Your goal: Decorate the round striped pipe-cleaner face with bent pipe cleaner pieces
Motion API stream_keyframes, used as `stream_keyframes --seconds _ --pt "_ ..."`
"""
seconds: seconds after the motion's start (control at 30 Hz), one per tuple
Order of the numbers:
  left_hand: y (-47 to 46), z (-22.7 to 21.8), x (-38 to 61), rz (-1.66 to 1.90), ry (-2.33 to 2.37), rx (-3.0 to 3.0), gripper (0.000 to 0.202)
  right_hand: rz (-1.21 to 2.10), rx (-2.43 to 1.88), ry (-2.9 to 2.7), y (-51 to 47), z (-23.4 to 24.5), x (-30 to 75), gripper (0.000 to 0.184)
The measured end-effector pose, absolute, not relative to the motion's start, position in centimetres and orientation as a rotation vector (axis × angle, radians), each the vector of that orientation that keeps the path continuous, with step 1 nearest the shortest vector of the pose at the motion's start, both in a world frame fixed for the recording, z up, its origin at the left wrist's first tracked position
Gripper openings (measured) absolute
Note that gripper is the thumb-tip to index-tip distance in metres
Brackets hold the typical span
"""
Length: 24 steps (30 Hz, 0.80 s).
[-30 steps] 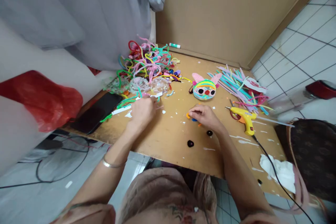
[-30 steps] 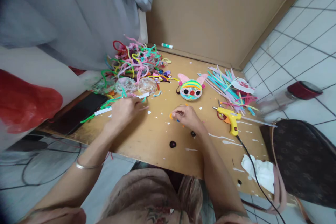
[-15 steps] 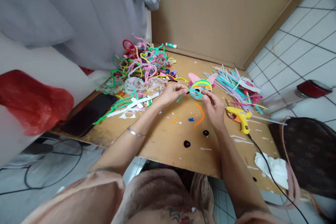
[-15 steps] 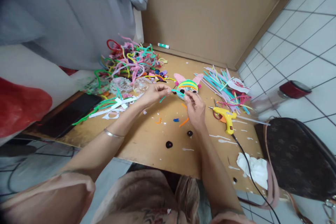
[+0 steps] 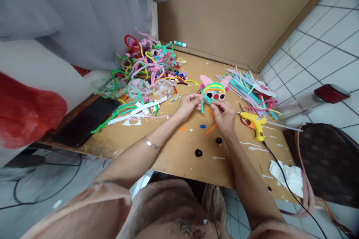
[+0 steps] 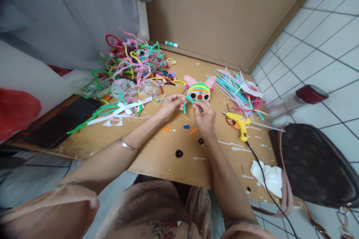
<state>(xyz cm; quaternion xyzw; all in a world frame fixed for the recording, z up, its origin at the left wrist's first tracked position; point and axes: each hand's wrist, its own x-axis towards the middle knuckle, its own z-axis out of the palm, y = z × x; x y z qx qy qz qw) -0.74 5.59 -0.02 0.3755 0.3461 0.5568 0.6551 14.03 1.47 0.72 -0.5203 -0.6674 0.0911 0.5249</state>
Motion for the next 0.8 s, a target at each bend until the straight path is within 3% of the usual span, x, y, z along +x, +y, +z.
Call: stream_keyframes --seconds 0.27,0.57,0.8 --pt "5.8 -0.4 0.0 1.228 0.74 0.736 0.018 0.219 -1.25 -1.508 1.9 0.4 13.7 0.017" --pt "5.7 -0.9 -0.9 1.073 0.508 0.613 0.025 0.731 -1.235 -1.305 1.3 0.2 12.2 0.025" --pt "5.6 -1.1 -0.9 1.041 0.441 0.562 0.02 0.787 -1.251 -1.287 1.5 0.3 12.5 0.025"
